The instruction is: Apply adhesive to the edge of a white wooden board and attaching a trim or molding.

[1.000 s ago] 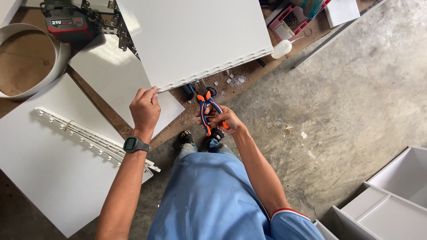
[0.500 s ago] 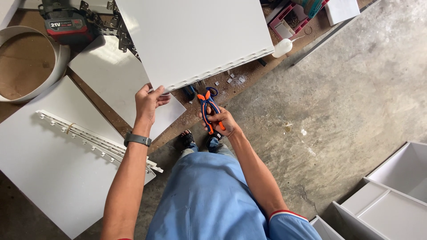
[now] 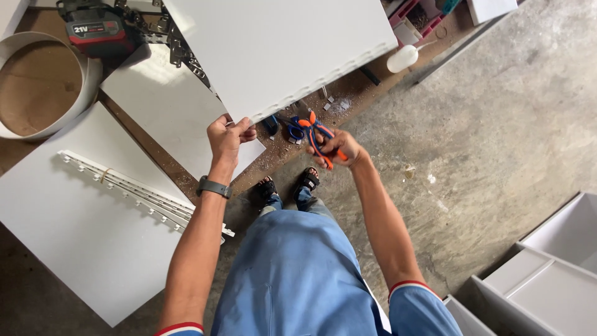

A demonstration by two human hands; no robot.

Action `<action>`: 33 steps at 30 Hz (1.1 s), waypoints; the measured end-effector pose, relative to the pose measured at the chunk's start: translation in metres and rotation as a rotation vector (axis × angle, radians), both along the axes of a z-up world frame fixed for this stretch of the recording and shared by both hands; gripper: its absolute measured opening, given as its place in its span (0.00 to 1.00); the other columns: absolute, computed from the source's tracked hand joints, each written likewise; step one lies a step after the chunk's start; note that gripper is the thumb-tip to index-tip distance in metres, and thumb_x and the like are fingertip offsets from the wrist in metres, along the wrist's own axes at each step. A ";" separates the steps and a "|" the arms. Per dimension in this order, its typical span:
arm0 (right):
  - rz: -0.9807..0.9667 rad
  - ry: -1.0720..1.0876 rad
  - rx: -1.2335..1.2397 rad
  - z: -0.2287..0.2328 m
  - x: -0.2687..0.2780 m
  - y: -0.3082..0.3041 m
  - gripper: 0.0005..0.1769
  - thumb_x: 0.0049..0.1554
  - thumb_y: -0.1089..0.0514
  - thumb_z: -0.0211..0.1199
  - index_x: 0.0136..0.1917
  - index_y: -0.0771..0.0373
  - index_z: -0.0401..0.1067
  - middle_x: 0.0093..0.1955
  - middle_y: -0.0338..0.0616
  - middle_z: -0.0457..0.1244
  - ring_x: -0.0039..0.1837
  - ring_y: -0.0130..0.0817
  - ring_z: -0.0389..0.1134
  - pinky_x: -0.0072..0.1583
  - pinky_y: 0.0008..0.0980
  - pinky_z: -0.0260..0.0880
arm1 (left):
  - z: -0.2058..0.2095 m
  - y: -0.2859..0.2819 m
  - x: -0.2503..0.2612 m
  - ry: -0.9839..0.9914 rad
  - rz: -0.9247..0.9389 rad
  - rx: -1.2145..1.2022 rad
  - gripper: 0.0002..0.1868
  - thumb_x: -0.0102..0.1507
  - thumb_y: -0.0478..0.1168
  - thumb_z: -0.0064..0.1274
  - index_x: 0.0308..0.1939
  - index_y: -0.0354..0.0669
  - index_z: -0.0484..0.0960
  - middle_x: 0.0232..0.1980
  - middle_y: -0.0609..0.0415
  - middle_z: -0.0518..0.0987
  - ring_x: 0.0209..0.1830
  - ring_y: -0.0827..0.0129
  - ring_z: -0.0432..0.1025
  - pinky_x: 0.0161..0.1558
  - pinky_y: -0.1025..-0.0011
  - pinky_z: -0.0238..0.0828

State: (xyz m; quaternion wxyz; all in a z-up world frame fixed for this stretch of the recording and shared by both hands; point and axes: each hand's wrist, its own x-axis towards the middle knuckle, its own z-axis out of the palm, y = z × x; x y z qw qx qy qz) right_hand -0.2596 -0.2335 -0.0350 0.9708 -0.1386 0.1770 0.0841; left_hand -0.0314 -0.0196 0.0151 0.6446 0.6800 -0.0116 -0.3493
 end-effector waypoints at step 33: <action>0.148 0.147 -0.227 -0.001 0.015 -0.026 0.17 0.43 0.75 0.50 0.47 0.69 0.66 0.44 0.64 0.66 0.34 0.46 0.69 0.35 0.43 0.73 | -0.015 -0.004 -0.004 0.082 0.067 -0.034 0.08 0.65 0.34 0.56 0.44 0.32 0.77 0.36 0.40 0.84 0.27 0.66 0.78 0.34 0.70 0.82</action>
